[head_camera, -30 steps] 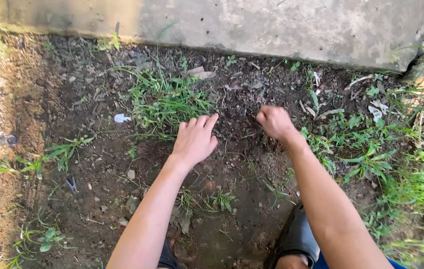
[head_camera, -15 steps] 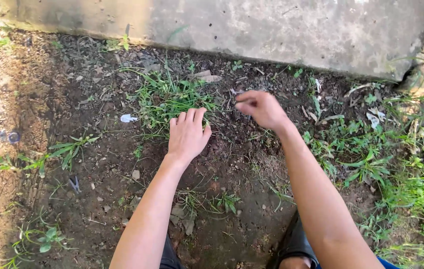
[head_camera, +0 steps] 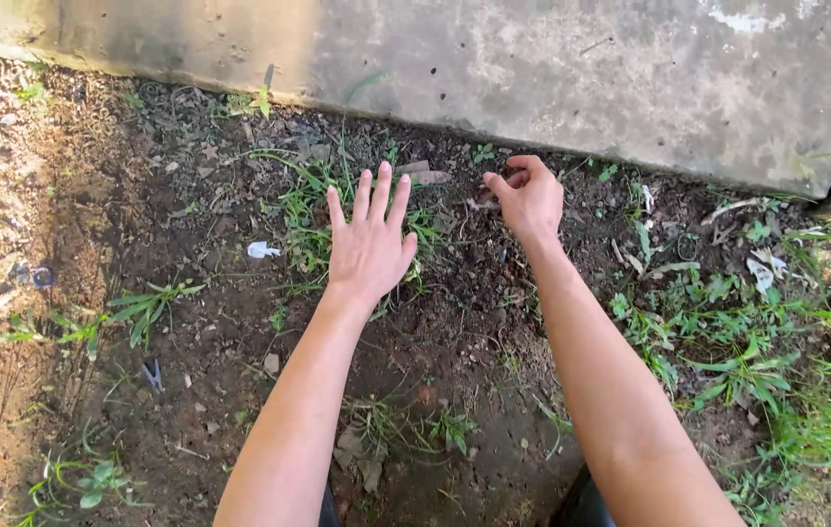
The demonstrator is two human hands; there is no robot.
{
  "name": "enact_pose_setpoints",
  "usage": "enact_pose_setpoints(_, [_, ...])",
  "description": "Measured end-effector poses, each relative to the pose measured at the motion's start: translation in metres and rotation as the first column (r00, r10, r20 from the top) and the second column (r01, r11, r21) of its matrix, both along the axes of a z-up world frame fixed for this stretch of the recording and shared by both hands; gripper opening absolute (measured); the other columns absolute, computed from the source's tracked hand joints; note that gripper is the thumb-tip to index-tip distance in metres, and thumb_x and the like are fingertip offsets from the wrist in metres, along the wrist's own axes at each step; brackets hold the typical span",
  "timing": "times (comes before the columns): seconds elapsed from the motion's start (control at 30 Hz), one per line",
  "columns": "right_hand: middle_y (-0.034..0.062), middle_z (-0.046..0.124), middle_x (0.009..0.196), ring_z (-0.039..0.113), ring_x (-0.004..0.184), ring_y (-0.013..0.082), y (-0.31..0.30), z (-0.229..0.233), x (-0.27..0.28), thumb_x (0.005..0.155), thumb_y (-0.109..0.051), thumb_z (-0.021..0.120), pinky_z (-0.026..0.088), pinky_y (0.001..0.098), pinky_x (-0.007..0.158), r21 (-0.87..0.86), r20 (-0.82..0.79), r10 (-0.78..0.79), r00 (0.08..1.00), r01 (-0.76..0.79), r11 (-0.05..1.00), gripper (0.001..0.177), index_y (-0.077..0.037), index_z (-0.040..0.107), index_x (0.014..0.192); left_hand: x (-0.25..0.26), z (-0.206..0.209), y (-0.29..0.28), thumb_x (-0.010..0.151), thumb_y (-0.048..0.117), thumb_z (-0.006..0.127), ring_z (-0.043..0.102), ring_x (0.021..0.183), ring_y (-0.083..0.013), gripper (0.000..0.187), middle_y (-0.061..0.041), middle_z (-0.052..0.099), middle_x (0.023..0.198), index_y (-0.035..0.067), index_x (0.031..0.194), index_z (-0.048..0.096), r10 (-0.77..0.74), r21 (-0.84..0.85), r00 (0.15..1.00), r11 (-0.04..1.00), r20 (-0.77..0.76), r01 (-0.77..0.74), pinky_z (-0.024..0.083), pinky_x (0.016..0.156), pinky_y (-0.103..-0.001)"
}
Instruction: Pulling weeds and grass from the soil by hand in a garden area.
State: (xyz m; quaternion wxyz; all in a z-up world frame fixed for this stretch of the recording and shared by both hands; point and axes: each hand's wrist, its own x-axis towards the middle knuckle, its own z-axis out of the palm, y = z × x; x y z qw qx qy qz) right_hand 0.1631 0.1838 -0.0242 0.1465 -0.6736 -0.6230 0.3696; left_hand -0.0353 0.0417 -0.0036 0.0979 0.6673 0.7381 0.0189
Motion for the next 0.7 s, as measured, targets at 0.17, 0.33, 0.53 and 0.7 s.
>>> enact_pose_setpoints(0.17, [0.0073, 0.076, 0.099, 0.072, 0.088, 0.0260, 0.025, -0.042, -0.013, 0.076, -0.039, 0.089, 0.056, 0.0417, 0.078, 0.214, 0.170, 0.007, 0.985, -0.044, 0.976, 0.054, -0.007, 0.072, 0.116, -0.006, -0.019, 0.013, 0.093, 0.041, 0.058, 0.018, 0.155, -0.0329, 0.080, -0.014, 0.017, 0.169, 0.013, 0.161, 0.026, 0.032, -0.039, 0.999, 0.999, 0.042, -0.030, 0.007, 0.120, -0.070])
enact_pose_setpoints(0.33, [0.0083, 0.077, 0.094, 0.073, 0.086, 0.0302, 0.037, -0.058, -0.030, 0.079, -0.037, 0.086, 0.056, 0.0443, 0.077, 0.244, 0.265, 0.040, 0.964, -0.107, 0.964, 0.040, -0.008, 0.077, 0.104, -0.005, -0.030, 0.019, 0.094, 0.041, 0.056, 0.017, 0.156, -0.0328, 0.080, -0.015, 0.016, 0.169, 0.013, 0.161, 0.024, 0.051, -0.062, 0.995, 0.997, 0.088, -0.046, 0.006, 0.119, -0.071])
enact_pose_setpoints(0.53, [0.0112, 0.077, 0.089, 0.073, 0.080, 0.0333, 0.041, -0.077, -0.028, 0.090, -0.032, 0.079, 0.056, 0.0461, 0.074, 0.337, 0.294, -0.004, 0.956, -0.099, 0.936, 0.025, -0.007, 0.078, 0.096, -0.001, -0.041, 0.014, 0.097, 0.043, 0.055, 0.020, 0.155, -0.0328, 0.077, -0.014, 0.018, 0.169, 0.013, 0.161, 0.025, 0.070, -0.038, 0.983, 0.997, 0.170, -0.064, 0.008, 0.119, -0.074])
enact_pose_setpoints(0.7, [0.0128, 0.076, 0.087, 0.072, 0.075, 0.0323, 0.041, -0.090, -0.028, 0.093, -0.029, 0.075, 0.056, 0.0455, 0.072, 0.404, 0.230, -0.084, 0.970, -0.017, 0.914, 0.022, -0.007, 0.078, 0.095, -0.003, -0.044, 0.010, 0.097, 0.043, 0.055, 0.022, 0.155, -0.0324, 0.076, -0.012, 0.020, 0.168, 0.013, 0.161, 0.026, 0.062, -0.011, 0.976, 0.998, 0.207, -0.061, 0.008, 0.118, -0.076])
